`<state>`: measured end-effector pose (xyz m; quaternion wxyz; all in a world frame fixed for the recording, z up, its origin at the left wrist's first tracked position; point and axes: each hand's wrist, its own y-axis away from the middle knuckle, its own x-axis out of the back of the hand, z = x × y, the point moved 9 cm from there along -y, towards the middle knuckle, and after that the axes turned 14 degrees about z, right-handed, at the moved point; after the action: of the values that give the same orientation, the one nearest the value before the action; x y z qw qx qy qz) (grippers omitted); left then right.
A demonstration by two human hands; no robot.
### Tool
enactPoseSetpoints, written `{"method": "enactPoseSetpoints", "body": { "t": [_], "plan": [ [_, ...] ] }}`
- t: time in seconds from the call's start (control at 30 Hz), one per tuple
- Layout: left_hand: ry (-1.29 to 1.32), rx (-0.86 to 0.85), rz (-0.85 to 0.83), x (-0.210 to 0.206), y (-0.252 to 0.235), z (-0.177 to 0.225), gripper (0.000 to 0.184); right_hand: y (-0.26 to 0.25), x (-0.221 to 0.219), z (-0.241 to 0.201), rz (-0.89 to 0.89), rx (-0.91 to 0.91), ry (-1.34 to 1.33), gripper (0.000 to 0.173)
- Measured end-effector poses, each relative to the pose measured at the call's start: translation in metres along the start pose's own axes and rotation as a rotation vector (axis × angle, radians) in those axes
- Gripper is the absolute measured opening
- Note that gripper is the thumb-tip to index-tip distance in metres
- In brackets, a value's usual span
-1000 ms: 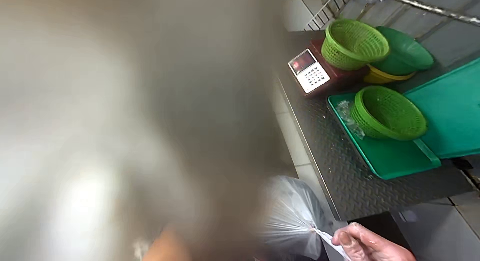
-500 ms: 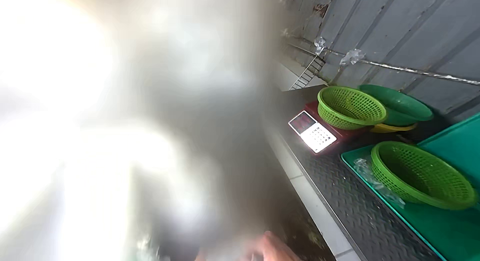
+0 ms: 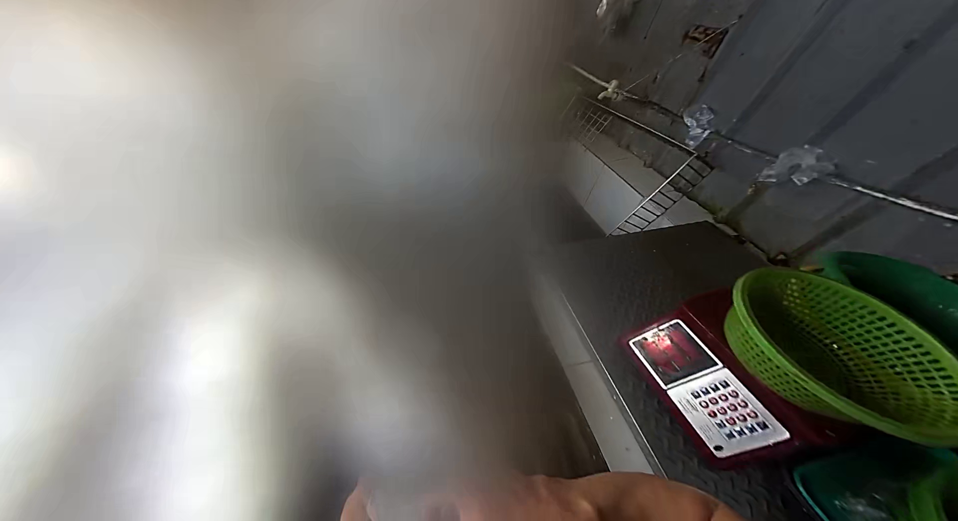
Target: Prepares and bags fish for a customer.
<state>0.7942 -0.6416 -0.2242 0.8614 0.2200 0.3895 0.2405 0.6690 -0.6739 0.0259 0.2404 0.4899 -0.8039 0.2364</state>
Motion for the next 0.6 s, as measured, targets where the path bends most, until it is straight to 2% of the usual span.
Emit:
{"method": "enactPoseSetpoints", "body": {
  "t": [0.03,0.13,0.2,0.27,0.33,0.4,0.47,0.5,0.6],
  "plan": [
    [-0.025,-0.015,0.053,-0.008,-0.014,0.019,0.059,-0.019,0.008,0.008,0.012,0.016,-0.007,0.047],
    [0.013,0.035,-0.061,0.005,-0.086,0.038,0.061,-0.079,0.026,0.042,0.0,-0.006,-0.006,0.045],
    [0.038,0.118,-0.057,0.016,-0.144,0.052,0.061,-0.124,0.03,0.073,-0.042,-0.045,0.047,0.047],
    [0.003,0.133,-0.032,0.023,-0.203,0.08,0.059,-0.17,0.032,0.104,-0.049,-0.059,0.088,0.047],
    [-0.034,0.173,-0.087,0.02,-0.262,0.114,0.055,-0.213,0.047,0.127,0.012,-0.098,0.09,0.046],
    [-0.109,0.201,-0.141,0.004,-0.315,0.16,0.052,-0.256,0.077,0.143,0.137,-0.138,0.039,0.044],
    [-0.22,0.167,-0.213,-0.035,-0.344,0.209,0.049,-0.289,0.103,0.157,0.246,-0.164,-0.008,0.042],
    [-0.252,0.164,-0.195,-0.053,-0.356,0.228,0.047,-0.304,0.114,0.164,0.279,-0.18,-0.01,0.042],
    [-0.291,0.292,-0.202,-0.076,-0.402,0.258,0.052,-0.353,0.139,0.195,0.319,-0.244,0.009,0.044]
  ]
}}
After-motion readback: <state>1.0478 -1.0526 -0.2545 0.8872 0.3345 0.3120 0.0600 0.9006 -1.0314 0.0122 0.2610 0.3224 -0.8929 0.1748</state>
